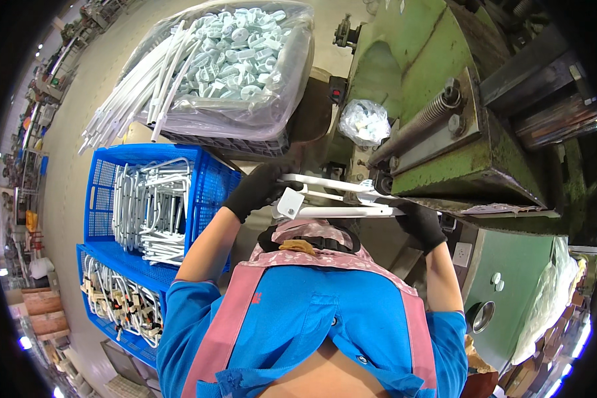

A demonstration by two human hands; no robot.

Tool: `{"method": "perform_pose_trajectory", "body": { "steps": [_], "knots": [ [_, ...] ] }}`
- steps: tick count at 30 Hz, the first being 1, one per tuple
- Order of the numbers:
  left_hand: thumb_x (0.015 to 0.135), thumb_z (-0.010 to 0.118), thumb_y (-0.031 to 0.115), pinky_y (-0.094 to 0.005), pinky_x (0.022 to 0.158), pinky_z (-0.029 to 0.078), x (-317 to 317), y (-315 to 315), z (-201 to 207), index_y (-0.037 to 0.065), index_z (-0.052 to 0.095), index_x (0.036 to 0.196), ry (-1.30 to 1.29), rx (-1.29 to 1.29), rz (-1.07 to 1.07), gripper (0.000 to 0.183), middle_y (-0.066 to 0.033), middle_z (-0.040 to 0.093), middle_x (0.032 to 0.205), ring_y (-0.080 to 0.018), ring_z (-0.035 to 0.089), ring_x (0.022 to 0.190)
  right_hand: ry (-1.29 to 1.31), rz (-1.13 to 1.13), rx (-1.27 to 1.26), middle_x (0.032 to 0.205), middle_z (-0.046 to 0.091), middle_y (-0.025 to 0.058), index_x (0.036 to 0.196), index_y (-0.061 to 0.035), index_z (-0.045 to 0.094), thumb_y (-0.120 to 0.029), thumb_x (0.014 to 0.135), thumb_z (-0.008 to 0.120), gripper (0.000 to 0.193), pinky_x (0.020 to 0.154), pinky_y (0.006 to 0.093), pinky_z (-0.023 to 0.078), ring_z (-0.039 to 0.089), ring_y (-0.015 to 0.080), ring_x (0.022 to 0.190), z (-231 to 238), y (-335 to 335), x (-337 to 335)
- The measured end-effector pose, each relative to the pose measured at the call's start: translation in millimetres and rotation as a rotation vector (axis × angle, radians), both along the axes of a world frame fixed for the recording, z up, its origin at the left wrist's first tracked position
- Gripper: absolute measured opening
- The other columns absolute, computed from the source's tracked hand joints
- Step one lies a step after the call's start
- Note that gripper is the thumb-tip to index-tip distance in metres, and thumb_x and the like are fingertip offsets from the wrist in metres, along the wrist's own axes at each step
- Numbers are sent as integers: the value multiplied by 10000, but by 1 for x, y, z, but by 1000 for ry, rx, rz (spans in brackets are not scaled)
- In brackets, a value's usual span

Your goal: The person assembles white plastic hangers by inserting rods into a central hub and attaching small plastic caps. The assembled hangers are placed into a blue crate.

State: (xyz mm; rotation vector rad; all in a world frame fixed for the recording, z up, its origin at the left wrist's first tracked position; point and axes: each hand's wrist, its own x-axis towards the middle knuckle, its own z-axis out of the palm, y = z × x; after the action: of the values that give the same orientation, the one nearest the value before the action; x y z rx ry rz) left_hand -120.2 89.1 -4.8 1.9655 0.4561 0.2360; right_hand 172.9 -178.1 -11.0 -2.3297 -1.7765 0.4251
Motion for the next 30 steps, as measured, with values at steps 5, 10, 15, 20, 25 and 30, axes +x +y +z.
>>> {"method": "perform_pose_trajectory", "body": {
  "steps": [5, 10, 15, 20, 25, 30],
  "knots": [
    [823, 698, 195, -317, 672, 464, 4, 3, -3, 17, 638, 928, 132, -3, 22, 216, -96, 628, 813, -187, 586, 720, -46, -39, -166, 1017, 665, 91, 1009, -228, 689, -170, 710, 639, 308, 769, 397, 502, 636, 294, 925, -22, 1, -5],
    [826, 679, 150, -286, 745, 454, -1, 8, -18, 38, 661, 952, -12, -315, 85, 170, -49, 642, 842, -124, 561, 803, -328, 73, 457, 1048, 616, 74, 888, -202, 693, -114, 599, 672, 303, 761, 426, 470, 591, 294, 962, 40, -6, -65],
    [819, 643, 120, -266, 692, 466, -3, 23, -36, 47, 666, 1037, 22, -582, 9, 231, -17, 660, 836, -90, 568, 765, -145, -19, 299, 848, 647, 64, 839, -131, 689, -136, 581, 735, 262, 609, 362, 504, 634, 281, 710, 65, -7, -76],
    [862, 608, 143, -264, 801, 488, -19, 35, -66, 12, 629, 1124, -89, 527, -83, 294, -60, 668, 995, -113, 601, 898, -120, -20, 469, 873, 655, 101, 903, -112, 693, -205, 675, 761, 256, 632, 382, 511, 634, 309, 721, 88, 13, -79],
    [872, 641, 173, -301, 754, 470, 4, 14, -17, 20, 639, 1037, 45, -140, 71, 224, -73, 668, 897, -120, 585, 807, -152, -23, 450, 910, 663, 101, 992, -126, 674, -190, 766, 710, 237, 598, 379, 521, 648, 303, 726, 65, 12, -68],
    [869, 654, 191, -287, 779, 466, -1, 10, -32, 22, 647, 1102, -18, -243, 137, 287, -65, 680, 936, -105, 583, 839, -265, -62, 484, 812, 646, 94, 969, -130, 666, -209, 805, 673, 182, 566, 393, 505, 634, 302, 683, 63, 17, -66]
  ]
}}
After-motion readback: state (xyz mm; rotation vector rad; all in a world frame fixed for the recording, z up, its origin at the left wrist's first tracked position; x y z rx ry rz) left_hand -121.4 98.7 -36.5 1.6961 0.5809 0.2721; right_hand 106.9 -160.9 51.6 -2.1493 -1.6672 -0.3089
